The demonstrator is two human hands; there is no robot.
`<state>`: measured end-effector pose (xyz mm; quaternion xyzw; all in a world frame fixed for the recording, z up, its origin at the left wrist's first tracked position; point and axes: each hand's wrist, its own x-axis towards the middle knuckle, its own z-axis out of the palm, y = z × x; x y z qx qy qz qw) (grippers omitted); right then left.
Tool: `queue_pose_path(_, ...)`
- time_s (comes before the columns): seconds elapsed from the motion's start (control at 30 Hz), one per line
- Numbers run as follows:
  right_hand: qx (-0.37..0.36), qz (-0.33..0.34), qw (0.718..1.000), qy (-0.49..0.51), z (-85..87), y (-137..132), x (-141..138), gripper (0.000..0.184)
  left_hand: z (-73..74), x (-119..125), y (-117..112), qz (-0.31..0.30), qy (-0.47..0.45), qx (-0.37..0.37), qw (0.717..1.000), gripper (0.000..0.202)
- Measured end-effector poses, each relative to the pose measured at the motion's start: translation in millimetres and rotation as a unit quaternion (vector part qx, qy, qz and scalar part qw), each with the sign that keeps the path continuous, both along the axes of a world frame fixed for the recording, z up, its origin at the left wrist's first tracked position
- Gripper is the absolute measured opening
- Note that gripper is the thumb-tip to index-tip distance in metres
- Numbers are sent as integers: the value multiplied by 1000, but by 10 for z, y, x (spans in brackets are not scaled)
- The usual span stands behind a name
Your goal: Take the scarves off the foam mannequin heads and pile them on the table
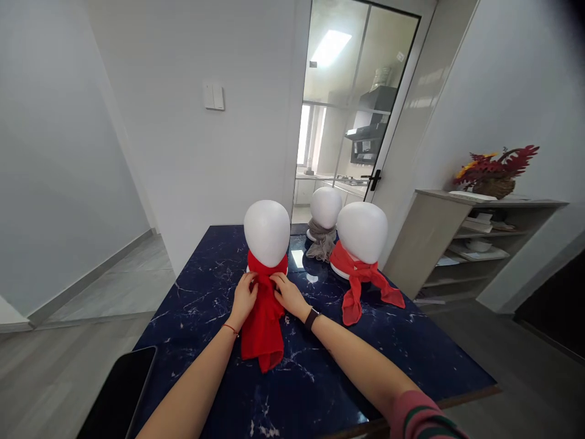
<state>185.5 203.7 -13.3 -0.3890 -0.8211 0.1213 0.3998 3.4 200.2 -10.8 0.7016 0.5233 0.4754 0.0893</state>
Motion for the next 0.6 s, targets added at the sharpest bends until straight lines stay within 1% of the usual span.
queue_pose_path(0.07,-6,13,999,-47,-1,-22,-18,46,18,27,-15,-18,37,2,999,30)
queue_pose_path(0.17,-11,15,997,-74,-26,-9,-12,46,36,58,-31,-21,79,-7,997,32)
queue_pose_path(0.23,-5,18,997,-74,-43,10,-1,44,51,76,-45,2,106,-20,994,32)
queue_pose_path(0.33,2,-2,998,-58,-53,31,14,36,85,91,-71,70,188,-56,978,33)
queue_pose_path(0.4,8,-31,997,-65,-52,40,23,25,111,86,-86,97,235,-70,965,35)
queue_pose_path(0.5,18,-63,993,-95,-53,46,32,11,142,60,-99,82,252,-55,963,36)
queue_pose_path(0.6,26,-63,993,-98,-46,48,57,11,154,20,-97,82,256,-67,961,32)
